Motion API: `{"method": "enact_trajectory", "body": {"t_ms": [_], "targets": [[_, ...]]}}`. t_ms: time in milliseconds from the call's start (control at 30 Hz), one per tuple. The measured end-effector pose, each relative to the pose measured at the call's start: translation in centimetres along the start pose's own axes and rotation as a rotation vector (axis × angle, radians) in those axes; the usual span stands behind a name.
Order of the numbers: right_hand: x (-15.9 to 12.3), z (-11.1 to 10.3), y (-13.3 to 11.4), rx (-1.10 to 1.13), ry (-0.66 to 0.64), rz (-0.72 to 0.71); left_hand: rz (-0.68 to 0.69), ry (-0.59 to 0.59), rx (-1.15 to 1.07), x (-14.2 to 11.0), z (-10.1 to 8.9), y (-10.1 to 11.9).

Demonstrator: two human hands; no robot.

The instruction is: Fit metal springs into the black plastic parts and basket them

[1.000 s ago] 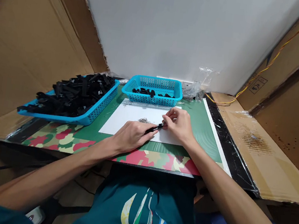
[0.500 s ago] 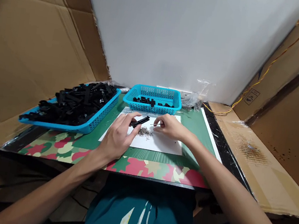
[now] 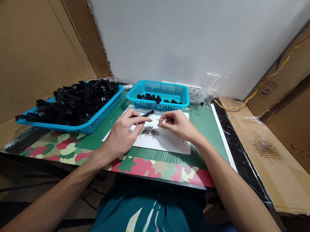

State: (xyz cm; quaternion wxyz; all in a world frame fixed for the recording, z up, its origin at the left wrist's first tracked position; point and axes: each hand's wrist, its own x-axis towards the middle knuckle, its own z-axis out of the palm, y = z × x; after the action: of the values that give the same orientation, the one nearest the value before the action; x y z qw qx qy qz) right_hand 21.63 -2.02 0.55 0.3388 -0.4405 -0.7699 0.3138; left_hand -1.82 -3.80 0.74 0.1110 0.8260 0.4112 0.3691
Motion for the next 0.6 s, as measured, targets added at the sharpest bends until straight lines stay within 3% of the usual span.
{"method": "enact_trajectory", "body": {"t_ms": [100, 200, 333, 467, 600], "targets": [[-0.4, -0.2, -0.4, 0.233, 0.065, -0.044, -0.103, -0.037, -0.158, 0.4, 0.0, 0.7], [-0.6, 0.0, -0.8, 0.357, 0.119, -0.095, -0.097, -0.054, -0.295, 0.6, 0.4, 1.3], [-0.5, 0.5, -1.1, 0.445, 0.149, -0.157, -0.095, -0.079, -0.484, 0.8, 0.8, 1.5], [-0.4, 1.1, -1.6, 0.516, 0.218, -0.233, -0.189, -0.126, -0.736, 1.1, 0.8, 1.8], [-0.5, 1.5, -2.0, 0.496, 0.308, -0.280, -0.286, -0.115, -0.845, 1.0, 0.8, 2.1]]}}
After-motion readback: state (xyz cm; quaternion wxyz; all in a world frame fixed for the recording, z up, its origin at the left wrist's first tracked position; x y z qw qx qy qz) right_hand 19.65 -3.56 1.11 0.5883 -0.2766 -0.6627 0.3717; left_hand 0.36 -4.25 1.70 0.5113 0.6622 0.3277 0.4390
